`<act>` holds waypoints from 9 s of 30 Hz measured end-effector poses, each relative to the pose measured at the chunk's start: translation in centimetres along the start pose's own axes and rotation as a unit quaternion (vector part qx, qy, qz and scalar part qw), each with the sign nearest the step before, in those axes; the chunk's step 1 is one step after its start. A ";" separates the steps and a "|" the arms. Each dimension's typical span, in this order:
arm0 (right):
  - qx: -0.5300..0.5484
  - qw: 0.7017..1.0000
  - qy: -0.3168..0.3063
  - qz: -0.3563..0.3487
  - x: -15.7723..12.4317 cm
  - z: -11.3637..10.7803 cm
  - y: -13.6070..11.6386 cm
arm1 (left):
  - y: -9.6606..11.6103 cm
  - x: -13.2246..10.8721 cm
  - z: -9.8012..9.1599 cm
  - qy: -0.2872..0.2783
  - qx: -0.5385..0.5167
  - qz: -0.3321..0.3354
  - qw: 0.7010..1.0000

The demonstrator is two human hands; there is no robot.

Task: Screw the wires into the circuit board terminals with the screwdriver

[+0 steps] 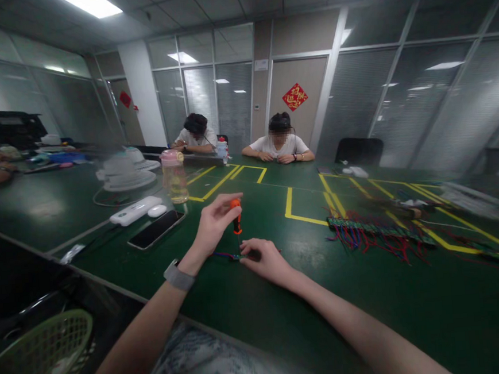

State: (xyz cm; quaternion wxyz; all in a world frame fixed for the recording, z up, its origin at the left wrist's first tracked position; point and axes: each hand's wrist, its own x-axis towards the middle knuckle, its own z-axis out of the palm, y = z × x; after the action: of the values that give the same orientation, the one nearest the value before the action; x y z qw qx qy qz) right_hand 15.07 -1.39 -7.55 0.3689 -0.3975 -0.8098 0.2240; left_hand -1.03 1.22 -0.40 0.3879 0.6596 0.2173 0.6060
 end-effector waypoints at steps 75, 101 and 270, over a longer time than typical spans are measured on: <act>-0.005 1.000 0.002 -0.009 0.0 -0.1 0.0 | 0.2 -0.1 0.2 -0.053 -0.086 -0.024 0.995; 0.003 1.000 0.004 -0.005 -0.1 0.0 0.1 | 0.2 -0.1 0.1 -0.016 -0.030 -0.006 0.999; -0.004 1.000 0.009 -0.014 0.0 -0.1 -0.2 | 0.1 0.0 0.0 -0.026 -0.004 -0.011 1.000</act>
State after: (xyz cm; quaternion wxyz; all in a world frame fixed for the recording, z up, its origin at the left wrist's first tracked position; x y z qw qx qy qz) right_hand 15.05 -1.51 -7.37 0.3777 -0.3898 -0.8127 0.2120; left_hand -1.04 1.17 -0.35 0.4025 0.6710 0.2120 0.5855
